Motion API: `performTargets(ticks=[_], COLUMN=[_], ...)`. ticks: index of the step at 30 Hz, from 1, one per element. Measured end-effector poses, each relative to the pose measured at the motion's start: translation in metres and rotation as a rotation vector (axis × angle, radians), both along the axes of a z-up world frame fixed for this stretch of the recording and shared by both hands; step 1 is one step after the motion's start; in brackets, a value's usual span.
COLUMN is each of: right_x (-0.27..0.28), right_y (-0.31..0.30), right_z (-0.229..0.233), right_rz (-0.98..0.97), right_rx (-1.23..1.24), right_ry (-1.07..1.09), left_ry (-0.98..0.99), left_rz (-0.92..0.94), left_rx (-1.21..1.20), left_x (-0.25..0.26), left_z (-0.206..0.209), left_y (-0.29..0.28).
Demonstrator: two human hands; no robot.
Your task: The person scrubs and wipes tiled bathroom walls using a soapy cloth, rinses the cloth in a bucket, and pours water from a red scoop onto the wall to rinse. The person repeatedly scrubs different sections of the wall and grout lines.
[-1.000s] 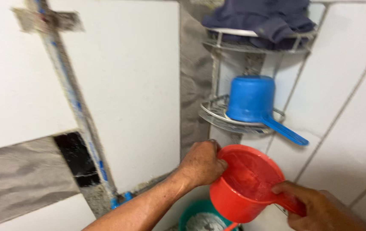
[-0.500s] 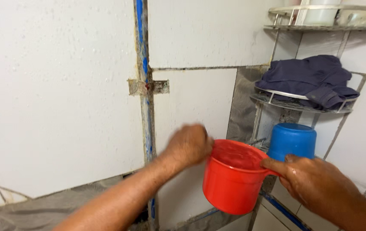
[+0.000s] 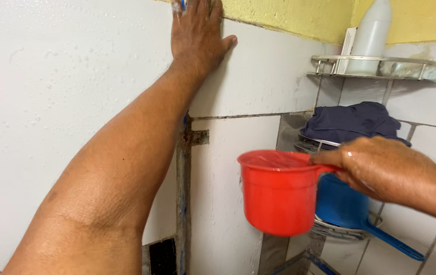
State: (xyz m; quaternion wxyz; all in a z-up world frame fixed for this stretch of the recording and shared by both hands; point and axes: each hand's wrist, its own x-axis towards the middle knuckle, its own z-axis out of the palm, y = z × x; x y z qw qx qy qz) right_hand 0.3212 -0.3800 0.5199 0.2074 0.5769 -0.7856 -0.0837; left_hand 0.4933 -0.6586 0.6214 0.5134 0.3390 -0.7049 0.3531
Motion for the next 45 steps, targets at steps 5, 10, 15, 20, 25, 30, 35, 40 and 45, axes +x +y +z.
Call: performTargets(ticks=[5, 10, 15, 20, 25, 30, 35, 40, 45], right_x=[0.002, -0.010, -0.013, -0.008, -0.023, -0.044, -0.053, -0.056, -0.055], right_y=[0.002, -0.002, -0.021, -0.053, -0.081, -0.091, -0.071, -0.040, -0.011], right_z=[0.018, 0.032, 0.084, 0.176, 0.233, 0.221, 0.192, 0.109, 0.015], right_rz=[-0.020, 0.084, 0.062, -0.073, -0.099, 0.012, -0.110, -0.173, -0.032], right_rx=[-0.029, 0.032, 0.206, 0.070, -0.240, -0.443, -0.250, -0.029, -0.028], right_ry=[0.056, 0.060, 0.065, 0.169, 0.197, 0.064, 0.152, 0.341, 0.151], left_ry=[-0.128, -0.409, -0.657, -0.587, -0.450, -0.351, -0.353, -0.383, -0.547], left_rz=[0.182, 0.197, 0.141, -0.006, 0.173, 0.173, 0.235, 0.233, 0.209], left_rx=[-0.061, -0.080, -0.023, -0.030, 0.105, 0.046, -0.017, -0.022, 0.064], left_x=[-0.016, -0.026, -0.061, -0.073, -0.031, -0.038, -0.049, -0.054, -0.071], left_z=[-0.018, -0.047, -0.076, -0.066, -0.004, -0.003, -0.013, -0.050, -0.118], left_y=[-0.014, -0.010, -0.007, -0.006, 0.000, -0.004, -0.020, -0.008, 0.013])
